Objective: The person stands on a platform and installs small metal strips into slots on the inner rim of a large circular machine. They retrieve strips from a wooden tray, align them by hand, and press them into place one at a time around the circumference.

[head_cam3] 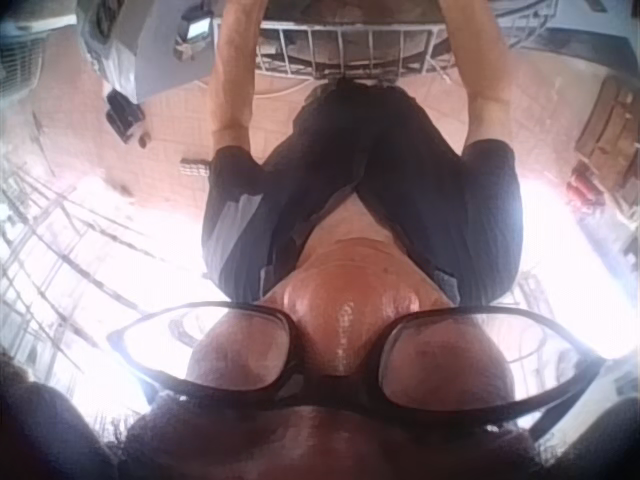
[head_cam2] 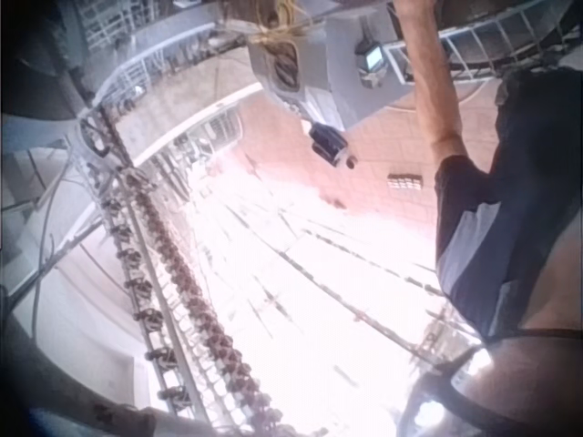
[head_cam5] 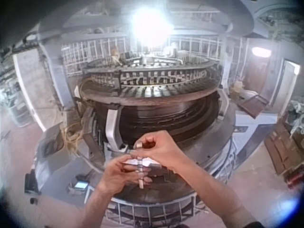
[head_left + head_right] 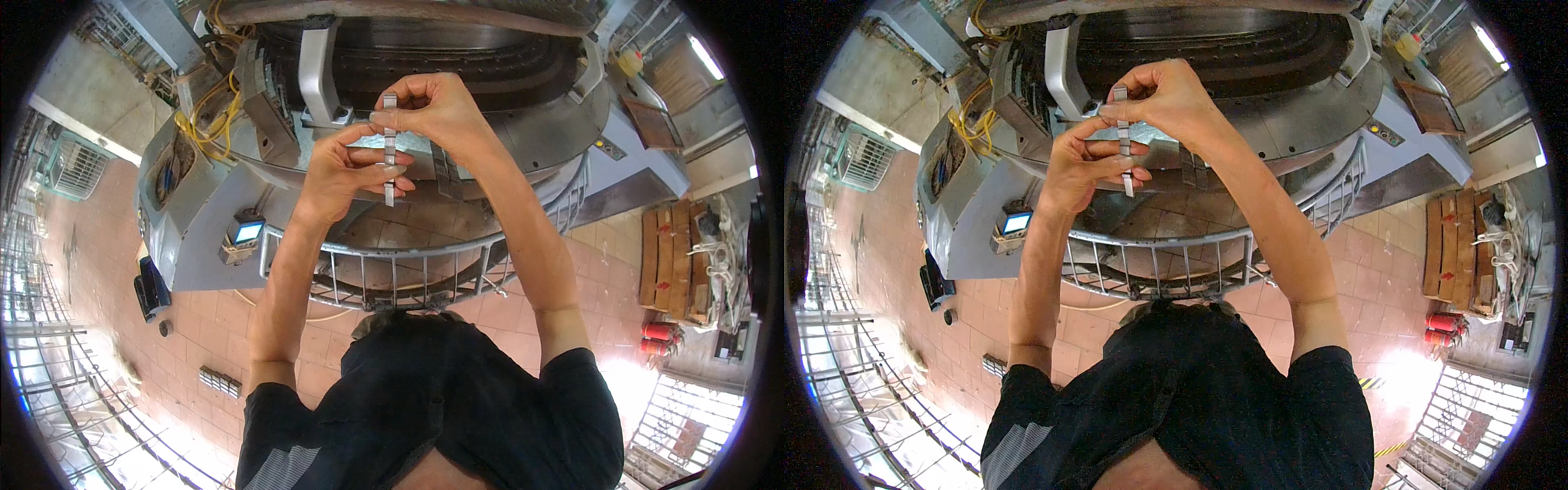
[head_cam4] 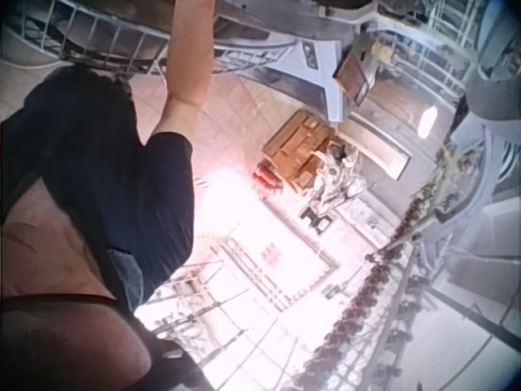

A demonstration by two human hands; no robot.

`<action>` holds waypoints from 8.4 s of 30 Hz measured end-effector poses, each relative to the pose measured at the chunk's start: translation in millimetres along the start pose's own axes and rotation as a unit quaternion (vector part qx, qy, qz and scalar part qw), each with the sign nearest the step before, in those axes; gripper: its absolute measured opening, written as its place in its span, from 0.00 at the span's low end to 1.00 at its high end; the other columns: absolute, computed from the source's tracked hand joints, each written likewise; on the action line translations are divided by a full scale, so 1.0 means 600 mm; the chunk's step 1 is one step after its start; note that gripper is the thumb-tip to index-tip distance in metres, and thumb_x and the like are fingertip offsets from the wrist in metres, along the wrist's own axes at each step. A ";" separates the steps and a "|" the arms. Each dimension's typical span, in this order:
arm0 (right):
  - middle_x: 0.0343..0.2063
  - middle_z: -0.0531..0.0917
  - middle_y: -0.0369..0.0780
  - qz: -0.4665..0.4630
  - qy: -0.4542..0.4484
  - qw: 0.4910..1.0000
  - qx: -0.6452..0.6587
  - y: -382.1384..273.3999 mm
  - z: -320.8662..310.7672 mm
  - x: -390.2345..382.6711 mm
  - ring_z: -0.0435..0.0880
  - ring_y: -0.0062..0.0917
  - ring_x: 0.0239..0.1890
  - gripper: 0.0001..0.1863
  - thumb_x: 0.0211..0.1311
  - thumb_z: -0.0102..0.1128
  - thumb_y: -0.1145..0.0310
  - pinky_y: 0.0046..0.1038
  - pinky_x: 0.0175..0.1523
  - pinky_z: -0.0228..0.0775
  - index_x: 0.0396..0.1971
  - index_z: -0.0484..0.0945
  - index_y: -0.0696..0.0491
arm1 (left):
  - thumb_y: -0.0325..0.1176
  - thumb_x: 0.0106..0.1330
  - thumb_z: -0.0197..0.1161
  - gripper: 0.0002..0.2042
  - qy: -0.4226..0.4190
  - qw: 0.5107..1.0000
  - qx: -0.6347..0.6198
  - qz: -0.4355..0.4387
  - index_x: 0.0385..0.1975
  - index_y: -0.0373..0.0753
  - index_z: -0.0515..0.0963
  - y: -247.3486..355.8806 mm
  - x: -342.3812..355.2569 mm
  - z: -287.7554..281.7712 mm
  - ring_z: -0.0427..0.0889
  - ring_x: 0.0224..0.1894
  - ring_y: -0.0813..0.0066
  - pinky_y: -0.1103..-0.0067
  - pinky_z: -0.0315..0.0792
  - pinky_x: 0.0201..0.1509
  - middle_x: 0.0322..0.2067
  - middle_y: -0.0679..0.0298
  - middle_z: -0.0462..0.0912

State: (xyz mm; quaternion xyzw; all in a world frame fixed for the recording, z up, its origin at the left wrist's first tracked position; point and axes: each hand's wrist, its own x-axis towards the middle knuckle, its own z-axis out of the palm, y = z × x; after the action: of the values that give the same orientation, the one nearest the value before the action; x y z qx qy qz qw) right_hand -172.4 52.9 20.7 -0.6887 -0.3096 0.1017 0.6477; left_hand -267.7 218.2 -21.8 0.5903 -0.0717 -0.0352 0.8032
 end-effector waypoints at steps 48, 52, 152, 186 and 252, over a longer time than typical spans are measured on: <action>0.26 0.86 0.38 -0.217 -0.011 0.965 -0.148 0.017 0.002 -0.030 0.85 0.21 0.25 0.09 0.52 0.75 0.71 0.21 0.29 0.74 0.29 0.87 0.59 | 0.13 0.59 0.66 0.21 0.077 0.951 0.249 0.168 0.54 0.31 0.77 -0.070 0.026 -0.020 0.89 0.42 0.72 0.77 0.84 0.48 0.39 0.56 0.89; 0.27 0.85 0.35 -0.210 -0.002 0.959 -0.189 0.014 -0.003 -0.024 0.81 0.15 0.27 0.06 0.53 0.74 0.76 0.18 0.29 0.71 0.31 0.87 0.60 | 0.11 0.60 0.64 0.19 0.087 0.968 0.122 0.199 0.52 0.28 0.78 -0.051 0.031 -0.006 0.88 0.44 0.67 0.75 0.84 0.49 0.40 0.52 0.88; 0.20 0.85 0.41 0.081 0.135 0.968 -0.197 0.163 -0.160 0.089 0.83 0.22 0.19 0.13 0.61 0.68 0.66 0.26 0.27 0.76 0.30 0.86 0.64 | 0.15 0.46 0.62 0.16 0.091 0.629 0.699 0.329 0.36 0.35 0.85 -0.064 0.301 -0.018 0.87 0.41 0.54 0.64 0.81 0.44 0.65 0.67 0.74; 0.16 0.83 0.43 0.063 0.167 0.959 -0.219 0.173 -0.155 0.093 0.82 0.25 0.17 0.12 0.59 0.66 0.68 0.28 0.24 0.72 0.25 0.85 0.63 | 0.18 0.50 0.60 0.09 0.066 0.586 0.735 0.334 0.30 0.34 0.83 -0.059 0.307 -0.010 0.88 0.39 0.58 0.66 0.82 0.41 0.67 0.69 0.72; 0.29 0.87 0.48 -0.040 0.278 0.837 -0.469 0.213 -0.118 0.201 0.87 0.44 0.36 0.13 0.55 0.70 0.56 0.40 0.43 0.80 0.27 0.89 0.50 | 0.19 0.60 0.60 0.35 0.020 0.536 0.828 0.164 0.66 0.61 0.64 0.035 0.343 -0.036 0.83 0.51 0.53 0.61 0.79 0.53 0.48 0.56 0.85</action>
State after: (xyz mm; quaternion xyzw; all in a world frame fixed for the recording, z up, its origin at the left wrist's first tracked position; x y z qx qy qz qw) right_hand -1.5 65.2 -59.8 -0.8964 -0.1541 -0.2774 0.3096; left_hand -61.9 215.9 7.2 0.9704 -0.1484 0.1836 -0.0511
